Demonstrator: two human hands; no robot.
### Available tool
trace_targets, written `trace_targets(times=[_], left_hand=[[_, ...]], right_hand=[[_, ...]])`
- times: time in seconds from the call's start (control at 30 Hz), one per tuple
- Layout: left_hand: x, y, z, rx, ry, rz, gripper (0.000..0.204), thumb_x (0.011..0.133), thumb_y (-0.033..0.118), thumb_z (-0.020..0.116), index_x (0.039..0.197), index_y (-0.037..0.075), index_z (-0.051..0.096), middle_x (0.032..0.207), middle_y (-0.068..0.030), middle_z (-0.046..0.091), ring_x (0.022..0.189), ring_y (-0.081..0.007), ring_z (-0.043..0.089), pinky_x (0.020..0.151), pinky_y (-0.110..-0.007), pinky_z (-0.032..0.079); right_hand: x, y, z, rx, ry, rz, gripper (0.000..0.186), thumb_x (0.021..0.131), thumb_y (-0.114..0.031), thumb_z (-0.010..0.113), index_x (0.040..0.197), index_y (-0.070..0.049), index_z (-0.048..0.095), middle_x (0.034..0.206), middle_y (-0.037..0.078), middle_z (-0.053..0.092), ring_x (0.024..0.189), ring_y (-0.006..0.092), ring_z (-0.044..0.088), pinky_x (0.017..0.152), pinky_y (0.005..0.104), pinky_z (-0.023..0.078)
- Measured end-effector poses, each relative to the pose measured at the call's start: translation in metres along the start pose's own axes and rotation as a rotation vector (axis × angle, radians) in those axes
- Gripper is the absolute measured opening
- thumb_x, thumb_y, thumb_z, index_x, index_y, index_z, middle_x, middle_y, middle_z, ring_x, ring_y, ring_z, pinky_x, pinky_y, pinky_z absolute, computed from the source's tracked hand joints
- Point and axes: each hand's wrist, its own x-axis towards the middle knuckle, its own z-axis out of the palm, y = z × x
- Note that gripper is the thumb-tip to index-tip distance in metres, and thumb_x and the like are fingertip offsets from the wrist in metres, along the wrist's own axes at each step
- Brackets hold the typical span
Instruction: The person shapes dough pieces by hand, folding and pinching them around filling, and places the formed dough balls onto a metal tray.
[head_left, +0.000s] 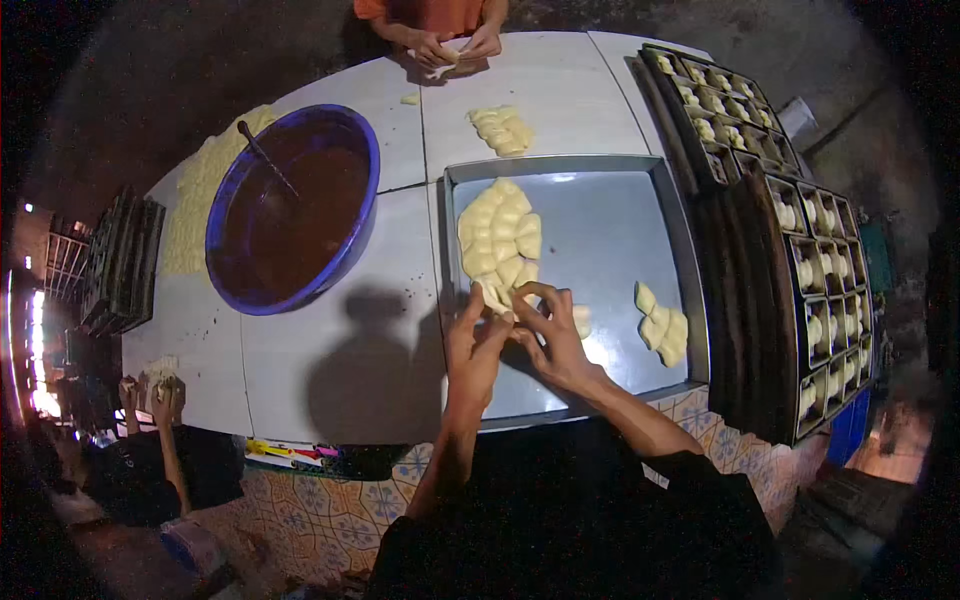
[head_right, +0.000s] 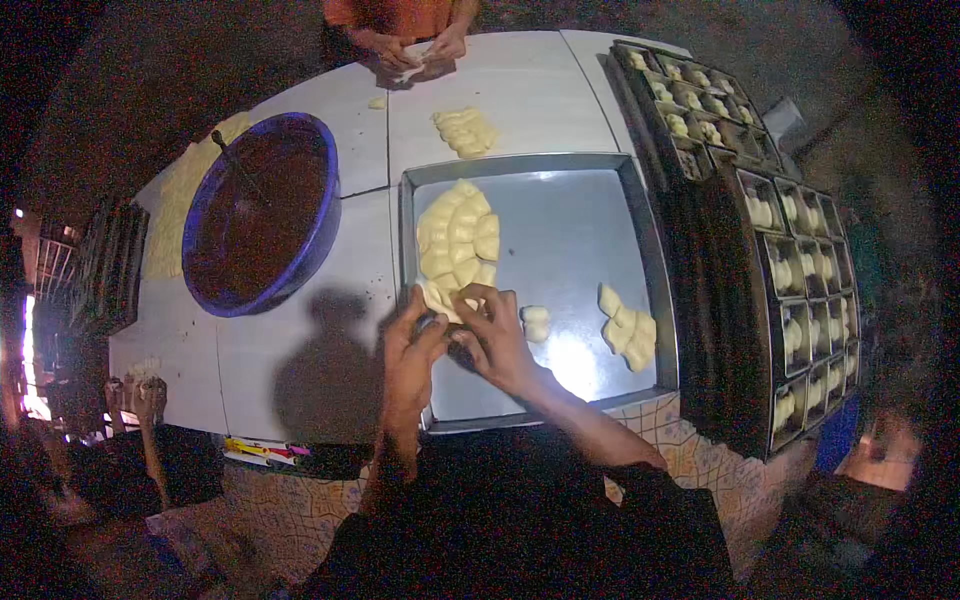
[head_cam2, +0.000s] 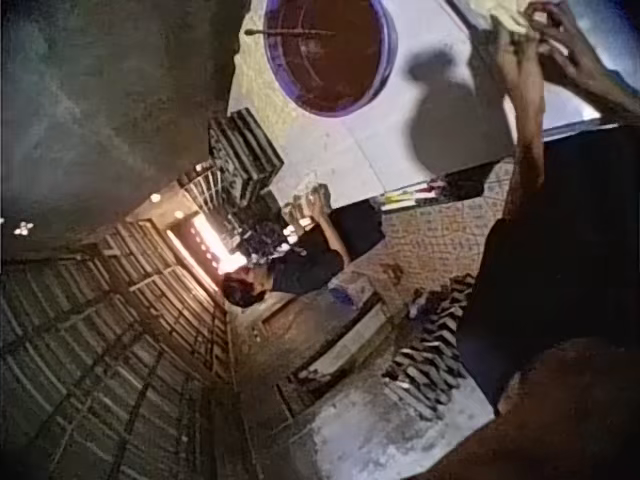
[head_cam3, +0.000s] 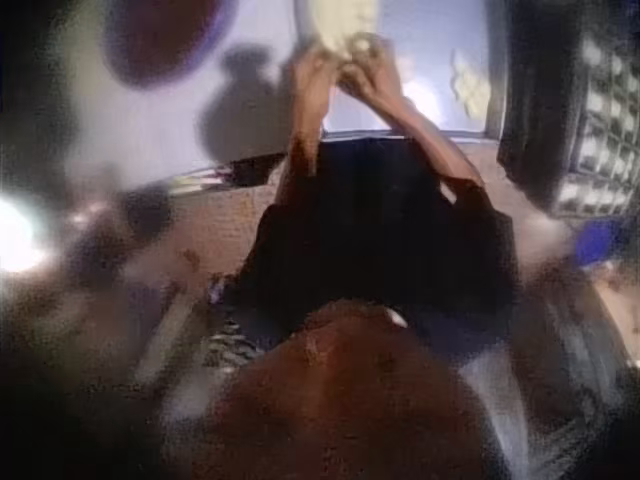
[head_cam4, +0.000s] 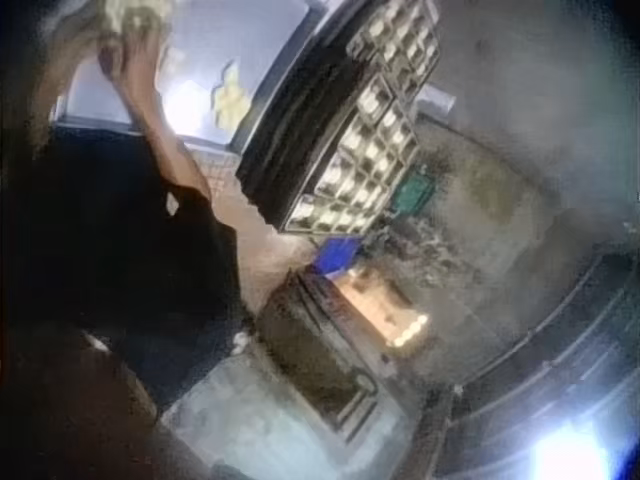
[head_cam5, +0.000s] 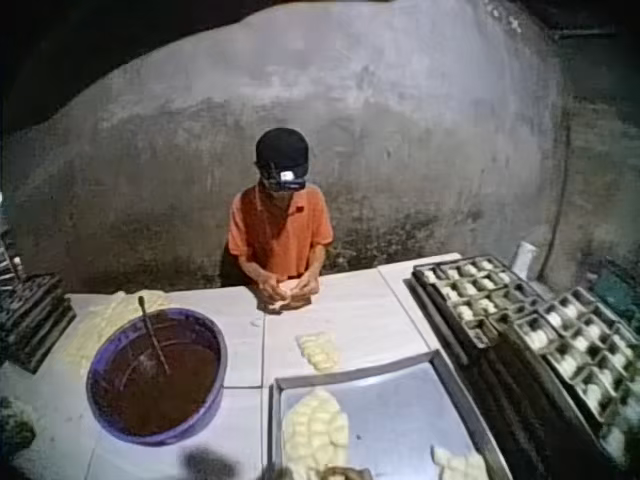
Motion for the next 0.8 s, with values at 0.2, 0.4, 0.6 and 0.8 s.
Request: trace_targets(times=[0.2,0.4,0.6,0.8], left_hand=[[-0.025,-0.018,0.007,0.509,-0.186,0.284,0.025,0.089,0.003,0.061,0.110,-0.010,0.059,0.102,-0.0092,0.057,0.091,-0.0159,0.062,0.079,-0.024,0.052],[-0.027,-0.048,0.006,0.347,-0.173,0.040,0.022,0.092,0.015,0.060,0.098,-0.006,0.062,0.089,-0.0052,0.059,0.078,-0.0112,0.060,0.064,-0.022,0.052],[-0.024,-0.081,0.010,0.576,-0.174,0.400,0.054,0.085,-0.003,0.061,0.130,0.004,0.032,0.083,-0.0061,0.057,0.082,-0.0142,0.060,0.067,-0.025,0.054],[-0.020,-0.077,0.001,0.437,-0.424,0.356,0.074,0.072,-0.011,0.055,0.138,0.004,0.026,0.118,-0.0162,0.045,0.102,-0.0248,0.057,0.082,-0.033,0.055]], right_hand=[[-0.019,0.018,-0.016,0.646,0.169,-0.071,0.031,0.079,0.000,0.066,0.109,-0.004,0.064,0.113,0.011,0.053,0.099,0.0187,0.054,0.080,0.0293,0.046],[-0.047,0.012,-0.036,0.346,-0.081,-0.037,0.022,0.082,-0.008,0.067,0.103,-0.001,0.066,0.105,0.008,0.060,0.096,0.0172,0.057,0.076,0.0277,0.046],[-0.063,0.027,-0.031,0.423,-0.045,0.317,0.026,0.089,-0.016,0.062,0.111,-0.001,0.063,0.107,0.008,0.061,0.096,0.0131,0.055,0.078,0.0279,0.045],[-0.057,0.054,-0.054,1.047,-0.783,0.678,0.045,0.098,-0.030,0.046,0.135,-0.004,0.040,0.082,0.009,0.062,0.067,0.0115,0.060,0.047,0.0233,0.049]])
